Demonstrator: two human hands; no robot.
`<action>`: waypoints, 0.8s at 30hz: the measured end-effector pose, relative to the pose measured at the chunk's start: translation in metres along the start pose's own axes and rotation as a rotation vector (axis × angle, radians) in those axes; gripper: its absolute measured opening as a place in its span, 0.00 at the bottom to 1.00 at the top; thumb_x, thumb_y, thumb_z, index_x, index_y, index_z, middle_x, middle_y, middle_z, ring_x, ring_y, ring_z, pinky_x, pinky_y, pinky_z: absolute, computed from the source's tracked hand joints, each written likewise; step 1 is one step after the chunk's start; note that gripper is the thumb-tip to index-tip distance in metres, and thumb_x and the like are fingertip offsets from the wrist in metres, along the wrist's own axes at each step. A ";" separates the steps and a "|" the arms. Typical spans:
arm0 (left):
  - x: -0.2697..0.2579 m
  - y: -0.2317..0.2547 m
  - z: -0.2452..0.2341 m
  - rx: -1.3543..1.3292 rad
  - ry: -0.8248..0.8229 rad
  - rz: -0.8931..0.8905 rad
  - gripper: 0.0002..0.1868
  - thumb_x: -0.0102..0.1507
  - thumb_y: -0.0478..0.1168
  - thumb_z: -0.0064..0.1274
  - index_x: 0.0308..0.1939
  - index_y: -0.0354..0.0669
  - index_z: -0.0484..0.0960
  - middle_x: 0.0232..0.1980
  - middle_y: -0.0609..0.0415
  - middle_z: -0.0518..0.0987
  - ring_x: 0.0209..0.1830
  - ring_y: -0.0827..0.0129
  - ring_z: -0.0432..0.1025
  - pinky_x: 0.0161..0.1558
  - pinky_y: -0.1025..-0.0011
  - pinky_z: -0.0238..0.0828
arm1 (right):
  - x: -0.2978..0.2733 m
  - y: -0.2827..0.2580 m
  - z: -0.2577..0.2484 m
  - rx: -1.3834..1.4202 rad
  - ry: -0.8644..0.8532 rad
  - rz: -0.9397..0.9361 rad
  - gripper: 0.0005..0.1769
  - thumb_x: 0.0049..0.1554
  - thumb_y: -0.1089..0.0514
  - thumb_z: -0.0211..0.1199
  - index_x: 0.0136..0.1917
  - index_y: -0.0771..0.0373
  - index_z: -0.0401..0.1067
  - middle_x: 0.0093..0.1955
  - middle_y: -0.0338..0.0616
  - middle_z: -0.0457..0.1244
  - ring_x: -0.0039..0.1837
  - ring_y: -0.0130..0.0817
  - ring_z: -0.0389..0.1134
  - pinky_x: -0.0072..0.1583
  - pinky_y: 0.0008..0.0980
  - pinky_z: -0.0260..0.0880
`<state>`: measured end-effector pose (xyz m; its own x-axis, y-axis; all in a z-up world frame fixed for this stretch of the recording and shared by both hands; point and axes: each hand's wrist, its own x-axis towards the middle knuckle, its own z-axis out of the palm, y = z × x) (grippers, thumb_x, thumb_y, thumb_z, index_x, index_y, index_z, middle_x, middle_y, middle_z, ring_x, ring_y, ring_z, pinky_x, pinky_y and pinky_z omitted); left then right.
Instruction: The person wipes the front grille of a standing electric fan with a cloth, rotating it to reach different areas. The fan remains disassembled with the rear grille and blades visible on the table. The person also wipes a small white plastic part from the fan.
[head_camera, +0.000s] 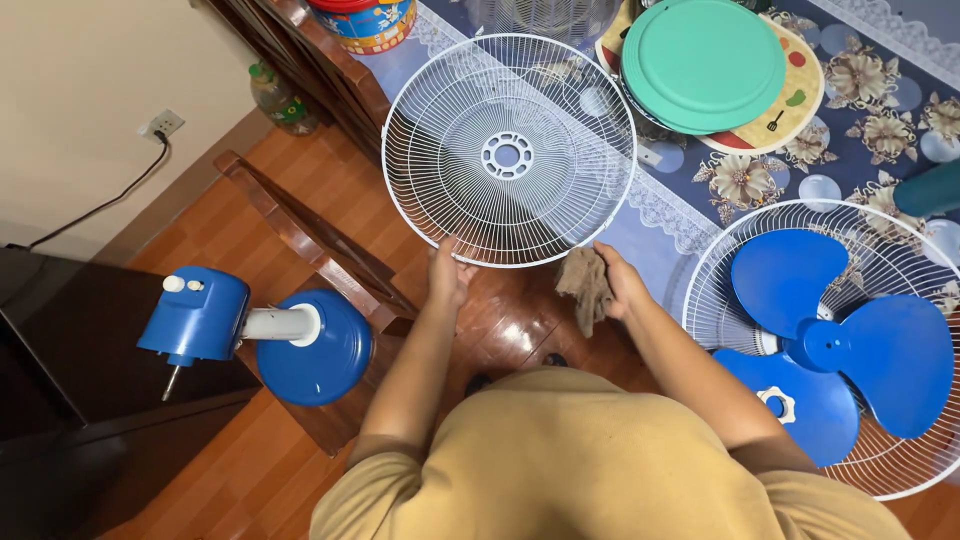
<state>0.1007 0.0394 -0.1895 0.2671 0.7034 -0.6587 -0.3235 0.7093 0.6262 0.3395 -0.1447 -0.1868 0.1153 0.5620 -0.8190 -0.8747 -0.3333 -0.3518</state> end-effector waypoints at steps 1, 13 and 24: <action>0.000 0.004 0.000 -0.009 0.055 -0.002 0.35 0.67 0.40 0.46 0.75 0.44 0.49 0.69 0.40 0.68 0.64 0.48 0.71 0.62 0.49 0.71 | -0.004 0.001 -0.002 -0.005 0.013 0.037 0.26 0.61 0.40 0.52 0.59 0.61 0.72 0.55 0.48 0.69 0.54 0.43 0.70 0.57 0.44 0.71; -0.075 -0.055 0.031 0.621 -0.742 0.507 0.26 0.70 0.44 0.53 0.69 0.37 0.67 0.73 0.45 0.68 0.72 0.52 0.64 0.68 0.56 0.64 | -0.110 0.022 0.005 -0.076 -0.122 -0.296 0.18 0.61 0.52 0.57 0.63 0.59 0.71 0.59 0.42 0.66 0.59 0.35 0.69 0.60 0.39 0.72; -0.114 -0.089 0.120 0.781 -0.950 0.189 0.25 0.76 0.53 0.43 0.65 0.34 0.71 0.61 0.49 0.76 0.61 0.67 0.68 0.64 0.69 0.66 | -0.273 0.062 -0.036 -1.188 0.717 -0.976 0.14 0.60 0.58 0.66 0.59 0.62 0.74 0.54 0.53 0.67 0.55 0.49 0.68 0.56 0.41 0.68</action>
<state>0.2079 -0.0982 -0.1204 0.9313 0.3206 -0.1728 0.1111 0.2017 0.9731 0.2710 -0.3465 -0.0010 0.8236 0.5669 -0.0157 0.4172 -0.6244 -0.6604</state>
